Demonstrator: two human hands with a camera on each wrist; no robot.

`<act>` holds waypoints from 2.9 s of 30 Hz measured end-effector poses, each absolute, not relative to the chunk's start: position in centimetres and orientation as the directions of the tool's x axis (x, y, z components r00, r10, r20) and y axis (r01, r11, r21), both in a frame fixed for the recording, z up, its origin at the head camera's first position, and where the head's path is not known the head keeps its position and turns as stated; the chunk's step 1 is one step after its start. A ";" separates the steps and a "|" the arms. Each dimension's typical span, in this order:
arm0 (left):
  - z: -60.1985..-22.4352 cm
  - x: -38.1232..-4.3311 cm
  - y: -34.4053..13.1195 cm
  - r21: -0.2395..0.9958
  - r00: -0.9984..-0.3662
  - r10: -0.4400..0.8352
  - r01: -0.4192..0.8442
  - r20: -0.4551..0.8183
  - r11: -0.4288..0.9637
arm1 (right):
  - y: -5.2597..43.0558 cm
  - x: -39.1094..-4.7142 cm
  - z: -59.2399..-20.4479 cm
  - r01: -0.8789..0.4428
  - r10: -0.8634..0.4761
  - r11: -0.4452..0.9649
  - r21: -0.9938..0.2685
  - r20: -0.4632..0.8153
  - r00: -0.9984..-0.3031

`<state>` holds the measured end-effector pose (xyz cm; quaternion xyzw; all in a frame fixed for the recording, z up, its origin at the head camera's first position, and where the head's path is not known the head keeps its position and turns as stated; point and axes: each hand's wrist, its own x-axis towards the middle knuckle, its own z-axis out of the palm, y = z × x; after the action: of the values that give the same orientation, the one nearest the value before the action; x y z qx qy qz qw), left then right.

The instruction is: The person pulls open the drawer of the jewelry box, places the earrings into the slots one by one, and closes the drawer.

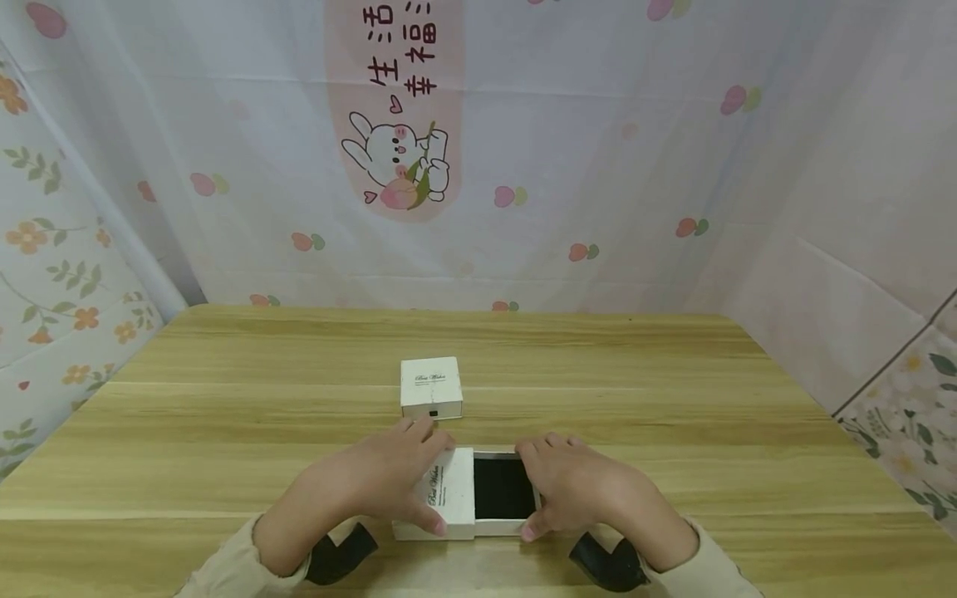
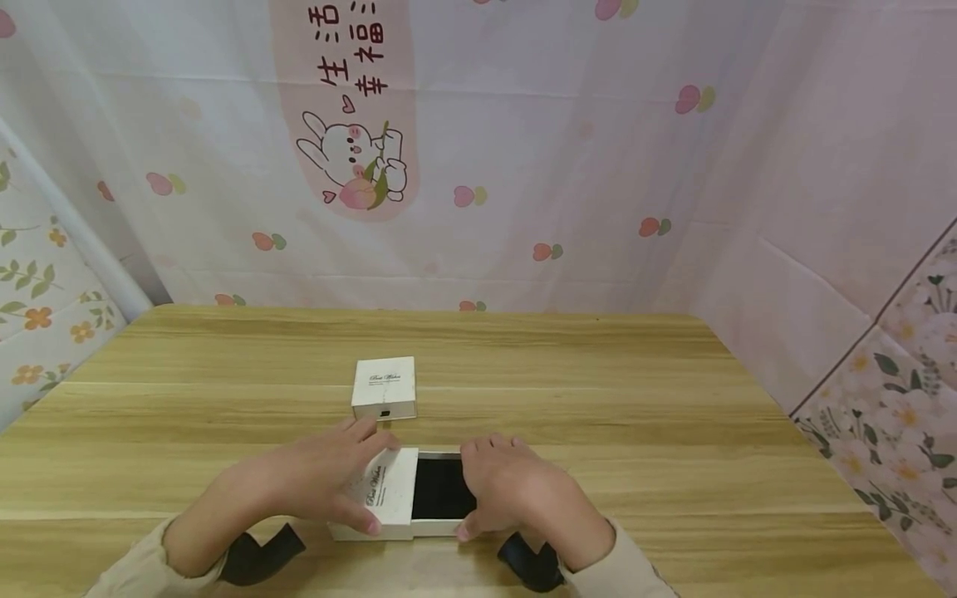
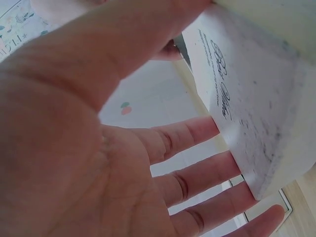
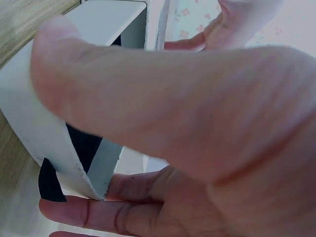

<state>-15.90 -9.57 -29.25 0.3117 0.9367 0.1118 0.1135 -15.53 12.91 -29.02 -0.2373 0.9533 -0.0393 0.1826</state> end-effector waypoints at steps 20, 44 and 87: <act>-29.4 -15.8 -9.6 0.255 -0.781 0.613 0.572 -0.123 0.780 | 13.4 -15.6 -28.8 -0.410 -0.442 0.897 -0.166 -0.345 -0.828; -29.2 -15.8 -9.8 0.270 -0.776 0.619 0.574 -0.120 0.773 | 13.7 -15.7 -28.7 -0.417 -0.432 0.901 -0.122 -0.347 -0.832; -31.7 -15.2 -6.2 0.047 -0.714 0.698 0.700 0.060 0.713 | 13.9 -16.0 -28.6 -0.399 -0.423 0.906 -0.145 -0.381 -0.822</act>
<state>-15.23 -6.21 -31.69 0.3777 0.9252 0.0330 -0.0191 -16.01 13.95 -28.59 -0.2153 0.9541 -0.0292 0.2063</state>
